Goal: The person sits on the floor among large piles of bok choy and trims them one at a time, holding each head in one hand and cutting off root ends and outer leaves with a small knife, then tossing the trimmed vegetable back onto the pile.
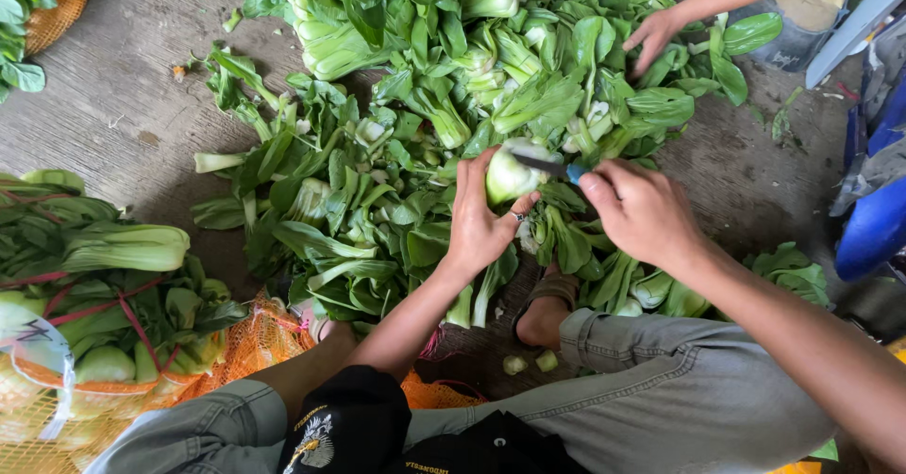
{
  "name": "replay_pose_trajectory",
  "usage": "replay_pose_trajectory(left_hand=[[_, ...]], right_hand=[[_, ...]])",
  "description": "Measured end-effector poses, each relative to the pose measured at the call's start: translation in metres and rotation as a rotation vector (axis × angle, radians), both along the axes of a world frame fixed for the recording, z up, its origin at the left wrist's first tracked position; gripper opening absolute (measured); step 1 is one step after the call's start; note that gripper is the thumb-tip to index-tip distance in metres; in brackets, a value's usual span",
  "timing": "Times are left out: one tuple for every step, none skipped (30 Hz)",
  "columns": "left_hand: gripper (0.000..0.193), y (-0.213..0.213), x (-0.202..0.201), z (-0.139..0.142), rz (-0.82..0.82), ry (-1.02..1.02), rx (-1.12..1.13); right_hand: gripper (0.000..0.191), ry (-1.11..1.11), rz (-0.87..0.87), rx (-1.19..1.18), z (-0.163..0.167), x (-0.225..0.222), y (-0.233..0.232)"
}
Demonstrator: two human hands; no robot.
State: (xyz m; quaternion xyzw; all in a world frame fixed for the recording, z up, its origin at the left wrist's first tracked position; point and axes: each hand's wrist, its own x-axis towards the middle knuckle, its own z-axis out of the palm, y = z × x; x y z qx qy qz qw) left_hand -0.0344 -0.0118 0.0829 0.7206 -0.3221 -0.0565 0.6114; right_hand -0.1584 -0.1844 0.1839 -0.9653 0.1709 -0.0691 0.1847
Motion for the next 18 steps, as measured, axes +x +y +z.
replay_pose_trajectory(left_hand=[[0.077, -0.001, -0.001, 0.0, 0.03, -0.013, -0.009], [0.077, -0.001, -0.003, 0.0, 0.058, -0.024, -0.019], [0.078, -0.002, -0.004, 0.0, 0.061, -0.014, -0.022], [0.079, -0.002, -0.005, -0.001, 0.065, -0.003, -0.024], [0.08, -0.002, -0.005, -0.002, 0.071, 0.007, -0.025], [0.081, -0.002, -0.005, -0.003, 0.078, -0.018, -0.036], [0.081, -0.001, -0.005, -0.004, 0.089, -0.042, -0.047], [0.082, -0.001, -0.005, -0.006, 0.101, -0.068, -0.059], [0.083, -0.001, -0.005, -0.008, 0.105, -0.072, -0.039], [0.084, -0.001, -0.004, -0.01, 0.108, -0.077, -0.02], [0.085, -0.002, -0.005, -0.012, 0.109, -0.082, -0.003], [0.084, -0.002, -0.005, -0.014, 0.112, -0.072, 0.003], [0.084, -0.003, -0.006, -0.016, 0.114, -0.063, 0.009], [0.083, -0.004, -0.007, -0.018, 0.119, -0.053, 0.017], [0.082, -0.004, -0.008, -0.019, 0.124, -0.062, 0.013], [0.081, -0.005, -0.01, -0.021, 0.13, -0.071, 0.008], [0.08, -0.005, -0.01, -0.023, 0.135, -0.081, 0.002], [0.081, -0.005, -0.011, -0.025, 0.136, -0.069, -0.013]], right_hand=[[0.036, 0.066, 0.005, -0.038, 0.001, 0.0, 0.002], [0.036, 0.132, 0.008, -0.075, 0.0, 0.0, 0.005], [0.036, 0.2, 0.01, -0.111, 0.0, -0.001, 0.009], [0.037, 0.168, 0.034, -0.12, 0.0, -0.001, 0.013], [0.037, 0.136, 0.059, -0.129, -0.001, -0.001, 0.016], [0.038, 0.104, 0.088, -0.136, -0.001, -0.001, 0.02], [0.038, 0.076, 0.12, -0.144, -0.002, -0.001, 0.022], [0.038, 0.046, 0.153, -0.153, -0.003, -0.001, 0.025], [0.039, 0.016, 0.186, -0.163, -0.003, -0.001, 0.026], [0.039, 0.01, 0.182, -0.167, -0.004, 0.0, 0.027], [0.039, 0.004, 0.175, -0.171, -0.004, 0.001, 0.027], [0.039, -0.002, 0.167, -0.175, -0.004, 0.002, 0.027], [0.04, 0.029, 0.137, -0.175, -0.005, 0.004, 0.026], [0.04, 0.06, 0.111, -0.173, -0.005, 0.005, 0.025], [0.04, 0.091, 0.086, -0.171, -0.005, 0.006, 0.024], [0.04, 0.107, 0.08, -0.174, -0.005, 0.006, 0.023], [0.041, 0.121, 0.074, -0.177, -0.005, 0.007, 0.022], [0.041, 0.135, 0.064, -0.181, -0.005, 0.006, 0.022]])
